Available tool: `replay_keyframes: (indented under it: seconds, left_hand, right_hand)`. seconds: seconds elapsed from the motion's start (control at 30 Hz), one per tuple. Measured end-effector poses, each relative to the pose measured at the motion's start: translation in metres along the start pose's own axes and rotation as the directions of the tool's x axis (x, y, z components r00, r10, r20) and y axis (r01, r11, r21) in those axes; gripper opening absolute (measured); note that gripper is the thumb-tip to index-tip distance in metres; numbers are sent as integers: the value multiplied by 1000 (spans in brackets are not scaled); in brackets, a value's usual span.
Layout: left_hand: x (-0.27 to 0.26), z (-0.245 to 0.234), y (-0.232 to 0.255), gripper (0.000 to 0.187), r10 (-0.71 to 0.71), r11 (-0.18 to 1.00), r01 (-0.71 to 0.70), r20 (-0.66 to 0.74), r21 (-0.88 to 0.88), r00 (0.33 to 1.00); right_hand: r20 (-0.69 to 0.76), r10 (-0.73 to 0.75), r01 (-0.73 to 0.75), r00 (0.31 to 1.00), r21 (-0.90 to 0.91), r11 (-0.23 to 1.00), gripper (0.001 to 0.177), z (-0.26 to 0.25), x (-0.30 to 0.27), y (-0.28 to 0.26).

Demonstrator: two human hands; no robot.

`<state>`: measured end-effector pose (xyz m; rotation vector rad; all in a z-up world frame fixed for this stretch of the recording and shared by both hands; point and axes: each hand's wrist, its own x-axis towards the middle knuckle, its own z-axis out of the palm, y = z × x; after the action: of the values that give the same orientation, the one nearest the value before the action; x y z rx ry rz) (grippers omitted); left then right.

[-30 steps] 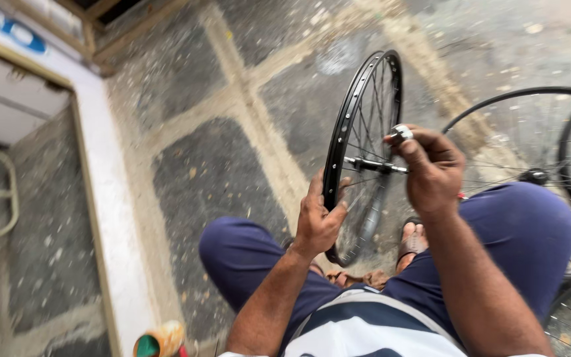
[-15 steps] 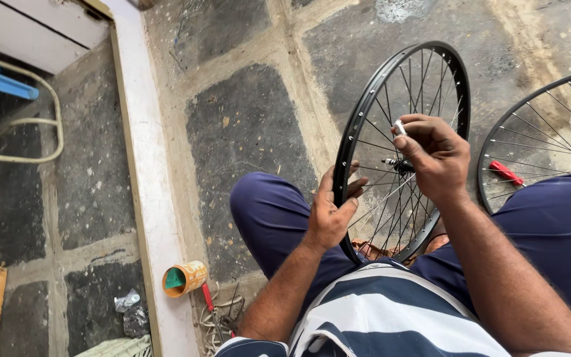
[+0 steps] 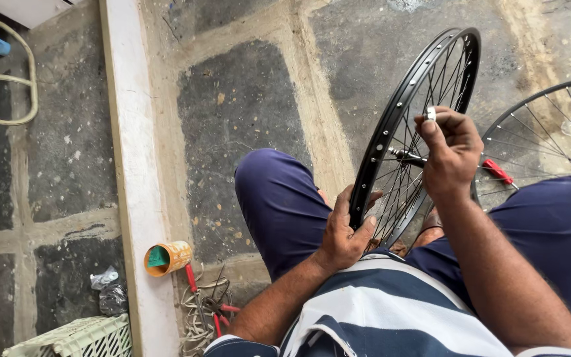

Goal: The person sits on the floor and uses a spoke wrench to tighten the nipples on a bicycle wheel. They rotate the wheel to access different spokes and continue adjusting the tension throughout the clip.

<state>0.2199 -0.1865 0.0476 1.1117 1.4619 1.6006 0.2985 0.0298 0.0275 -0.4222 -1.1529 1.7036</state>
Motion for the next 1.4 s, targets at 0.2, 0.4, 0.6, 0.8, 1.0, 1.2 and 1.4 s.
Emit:
replay_keyframes:
  seconds: [0.2, 0.4, 0.6, 0.8, 1.0, 1.2, 1.4]
  left_hand:
    - [42, -48, 23, 46, 63, 722, -99, 78, 685, 995]
    - [194, -107, 5, 80, -188, 833, 169, -18, 526, 982]
    - [224, -129, -39, 63, -81, 714, 105, -67, 692, 994]
    - [221, -155, -45, 52, -170, 723, 182, -84, 666, 982]
    - [224, -156, -44, 54, -202, 742, 217, -98, 634, 975]
    - [221, -156, -42, 56, -218, 740, 242, -115, 628, 969]
    - [217, -159, -51, 54, -122, 731, 153, -94, 664, 988]
  right_hand:
    - [-5, 264, -264, 965, -55, 963, 17, 5, -4, 17]
    - [60, 389, -386, 919, -58, 921, 21, 35, 11, 55]
    - [113, 218, -180, 969, -277, 944, 22, 57, 12, 73]
    - [499, 74, 253, 863, -554, 793, 22, 65, 13, 59]
    - [495, 301, 66, 815, -596, 801, 22, 88, 20, 77]
    - [440, 529, -240, 726, -559, 794, 21, 87, 21, 85]
    - [394, 493, -93, 776, -702, 706, 40, 90, 14, 85]
